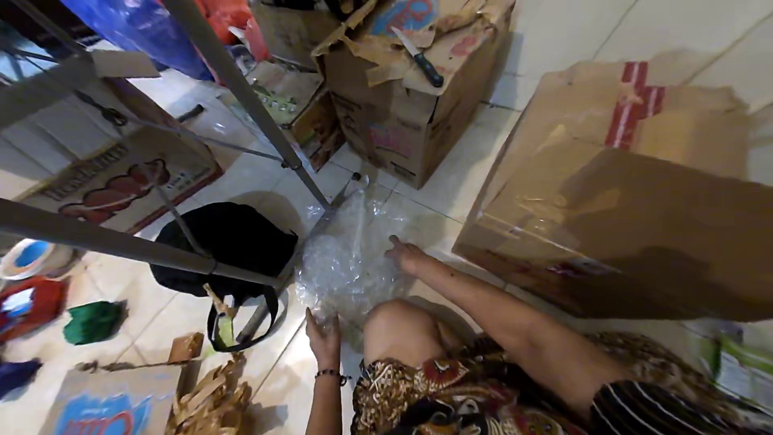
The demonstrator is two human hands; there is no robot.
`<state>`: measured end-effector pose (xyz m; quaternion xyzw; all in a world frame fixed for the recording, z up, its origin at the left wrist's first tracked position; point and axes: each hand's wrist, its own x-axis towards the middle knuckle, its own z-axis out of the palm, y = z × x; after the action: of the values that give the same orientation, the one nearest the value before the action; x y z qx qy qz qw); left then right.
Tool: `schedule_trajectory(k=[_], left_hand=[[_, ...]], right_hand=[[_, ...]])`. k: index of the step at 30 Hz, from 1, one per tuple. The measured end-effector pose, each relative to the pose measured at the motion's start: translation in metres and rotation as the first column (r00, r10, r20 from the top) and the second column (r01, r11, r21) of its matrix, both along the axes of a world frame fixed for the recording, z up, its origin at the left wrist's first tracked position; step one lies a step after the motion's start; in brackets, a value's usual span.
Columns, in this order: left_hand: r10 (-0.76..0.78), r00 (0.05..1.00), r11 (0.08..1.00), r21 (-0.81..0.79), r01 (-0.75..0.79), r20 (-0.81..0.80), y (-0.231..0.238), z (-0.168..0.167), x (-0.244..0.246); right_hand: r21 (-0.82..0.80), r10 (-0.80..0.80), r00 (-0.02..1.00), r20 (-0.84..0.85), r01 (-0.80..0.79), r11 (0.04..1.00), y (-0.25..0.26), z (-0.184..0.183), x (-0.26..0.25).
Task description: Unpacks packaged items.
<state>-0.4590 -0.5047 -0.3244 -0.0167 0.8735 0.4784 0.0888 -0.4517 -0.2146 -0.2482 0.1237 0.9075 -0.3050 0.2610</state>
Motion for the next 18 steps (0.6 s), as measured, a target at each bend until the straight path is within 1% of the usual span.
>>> schedule_trajectory(k=[2,3,4,5,6,7,8,9,10,11,12,14,15,16,17,18], left_hand=[[0.002,0.999,0.999,0.032,-0.001,-0.042,-0.005,-0.003,0.003],[-0.001,0.998,0.999,0.037,0.003,-0.066,-0.007,-0.006,0.005],[-0.002,0.996,0.999,0.045,0.005,-0.085,-0.009,-0.009,0.006],[0.000,0.995,0.999,0.050,0.005,-0.104,-0.010,-0.012,0.008],[-0.001,0.993,0.999,0.051,0.007,-0.121,-0.011,-0.015,0.010],[-0.009,0.990,0.999,0.044,0.015,-0.139,-0.012,-0.019,0.012],[-0.027,0.986,0.999,0.022,0.031,-0.162,-0.015,-0.025,0.013],[-0.048,0.981,0.999,-0.001,0.049,-0.187,-0.017,-0.030,0.015],[-0.064,0.975,0.998,-0.017,0.062,-0.215,-0.019,-0.035,0.017],[-0.078,0.964,0.997,-0.039,0.070,-0.254,-0.020,-0.040,0.018],[-0.094,0.953,0.995,-0.061,0.080,-0.287,-0.020,-0.043,0.017],[-0.118,0.945,0.991,-0.093,0.094,-0.306,-0.022,-0.046,0.017],[-0.119,0.943,0.991,-0.103,0.091,-0.310,-0.022,-0.047,0.017],[-0.120,0.943,0.990,-0.111,0.089,-0.310,-0.023,-0.048,0.016],[-0.117,0.947,0.990,-0.110,0.087,-0.298,-0.022,-0.048,0.017],[-0.113,0.949,0.990,-0.112,0.083,-0.296,-0.022,-0.048,0.017]], right_hand=[[0.027,-0.030,0.997,-0.072,0.032,0.999,0.003,0.046,-0.009],[0.045,-0.069,0.985,-0.160,0.077,0.996,0.005,0.068,-0.013],[0.068,-0.114,0.938,-0.328,0.143,0.987,0.008,0.083,-0.017],[0.095,-0.133,0.836,-0.532,0.215,0.972,0.013,0.095,-0.021],[0.113,-0.117,0.675,-0.729,0.287,0.951,0.021,0.105,-0.028],[0.115,-0.089,0.505,-0.858,0.359,0.926,0.031,0.117,-0.039],[0.103,-0.069,0.372,-0.926,0.425,0.899,0.044,0.130,-0.052],[0.095,-0.056,0.283,-0.957,0.491,0.866,0.059,0.144,-0.066],[0.092,-0.053,0.236,-0.970,0.562,0.822,0.074,0.156,-0.079],[0.090,-0.066,0.219,-0.973,0.630,0.772,0.089,0.168,-0.091],[0.090,-0.113,0.244,-0.963,0.691,0.717,0.102,0.180,-0.102],[0.149,-0.297,0.409,-0.863,0.767,0.625,0.122,0.202,-0.117],[0.186,-0.380,0.497,-0.780,0.765,0.617,0.131,0.206,-0.122],[0.195,-0.436,0.548,-0.713,0.753,0.628,0.139,0.208,-0.127],[0.174,-0.476,0.564,-0.675,0.749,0.640,0.145,0.207,-0.130],[0.106,-0.513,0.541,-0.666,0.750,0.653,0.149,0.205,-0.131]])
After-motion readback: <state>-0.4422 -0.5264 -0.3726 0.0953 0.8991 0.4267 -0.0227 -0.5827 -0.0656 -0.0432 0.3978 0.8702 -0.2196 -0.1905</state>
